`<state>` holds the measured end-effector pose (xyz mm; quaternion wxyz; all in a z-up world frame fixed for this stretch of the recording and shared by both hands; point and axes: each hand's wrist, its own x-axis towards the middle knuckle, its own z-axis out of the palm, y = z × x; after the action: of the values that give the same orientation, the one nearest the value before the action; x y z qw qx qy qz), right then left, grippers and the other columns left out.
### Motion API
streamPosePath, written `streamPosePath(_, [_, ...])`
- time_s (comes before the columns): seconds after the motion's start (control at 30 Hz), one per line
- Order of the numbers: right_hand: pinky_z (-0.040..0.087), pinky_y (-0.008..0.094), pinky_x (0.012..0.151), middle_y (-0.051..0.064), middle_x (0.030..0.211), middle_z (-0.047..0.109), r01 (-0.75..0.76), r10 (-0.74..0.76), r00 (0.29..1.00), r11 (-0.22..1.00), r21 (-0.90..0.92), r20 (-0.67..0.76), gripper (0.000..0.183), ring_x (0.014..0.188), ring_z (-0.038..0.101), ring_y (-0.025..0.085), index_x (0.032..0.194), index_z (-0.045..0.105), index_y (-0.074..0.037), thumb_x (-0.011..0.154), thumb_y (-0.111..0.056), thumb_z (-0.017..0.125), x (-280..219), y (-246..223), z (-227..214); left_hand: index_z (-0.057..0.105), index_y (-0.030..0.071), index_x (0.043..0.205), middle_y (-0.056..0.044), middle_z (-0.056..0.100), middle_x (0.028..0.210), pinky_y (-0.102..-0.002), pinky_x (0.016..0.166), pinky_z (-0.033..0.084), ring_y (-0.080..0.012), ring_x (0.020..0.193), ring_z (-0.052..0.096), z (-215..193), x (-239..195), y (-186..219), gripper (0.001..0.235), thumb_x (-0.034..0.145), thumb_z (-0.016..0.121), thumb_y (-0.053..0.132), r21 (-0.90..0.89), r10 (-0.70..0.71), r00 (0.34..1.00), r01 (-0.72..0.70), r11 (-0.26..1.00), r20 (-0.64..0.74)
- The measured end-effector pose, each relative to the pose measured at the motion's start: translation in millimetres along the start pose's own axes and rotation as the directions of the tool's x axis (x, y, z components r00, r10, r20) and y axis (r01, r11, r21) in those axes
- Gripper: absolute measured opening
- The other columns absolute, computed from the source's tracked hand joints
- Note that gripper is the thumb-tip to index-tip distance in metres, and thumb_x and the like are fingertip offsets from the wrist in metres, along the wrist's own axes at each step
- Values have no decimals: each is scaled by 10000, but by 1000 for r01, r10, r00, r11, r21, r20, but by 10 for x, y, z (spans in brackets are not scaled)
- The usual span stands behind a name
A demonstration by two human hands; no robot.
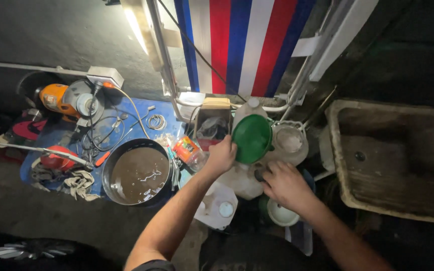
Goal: The person pours a dark liquid from a black pan into a green container. They then pick up a pair of pliers and a coiled metal wire from a blue workbench and appear to prepare to cut the wire.
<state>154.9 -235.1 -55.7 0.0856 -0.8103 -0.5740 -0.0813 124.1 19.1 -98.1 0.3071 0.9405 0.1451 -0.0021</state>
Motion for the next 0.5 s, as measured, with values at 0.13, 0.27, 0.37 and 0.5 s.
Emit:
streamPosePath(0.13, [488, 398, 629, 91, 768, 595, -87, 87, 994, 996, 4, 59, 494, 714, 636, 285, 813, 702, -130, 900, -605, 598, 63, -68, -151, 563, 66, 1095, -187, 739, 952, -563, 954, 472, -416, 1015, 730, 21, 17, -57, 352, 1015, 336, 323, -15, 0, 999, 1, 1000, 45])
streamPosePath(0.27, [529, 380, 577, 123, 758, 675, -267, 266, 957, 964, -8, 115, 492, 698, 690, 282, 895, 720, -70, 917, -555, 646, 168, -139, -164, 544, 85, 1092, -178, 738, 949, -569, 955, 463, -407, 1028, 726, 49, 10, -18, 336, 1021, 340, 342, 1, -8, 999, 8, 1000, 52])
streamPosePath(0.37, [543, 395, 622, 128, 814, 697, -70, 78, 982, 996, -54, 175, 366, 742, 693, 297, 955, 725, -97, 940, -451, 632, 196, -30, -175, 534, 89, 1086, -171, 739, 944, -552, 956, 458, -405, 1015, 730, 14, 15, 10, 328, 1014, 332, 337, 4, 3, 998, -3, 1000, 60])
streamPosePath(0.5, [530, 488, 767, 170, 985, 685, 33, -32, 958, 999, 2, 285, 370, 928, 682, 383, 1087, 712, -109, 852, -395, 700, 205, -28, -348, 532, 89, 1064, -176, 745, 935, -548, 937, 469, -402, 988, 742, 47, 31, -17, 313, 1010, 344, 332, 35, 19, 998, -21, 999, 52])
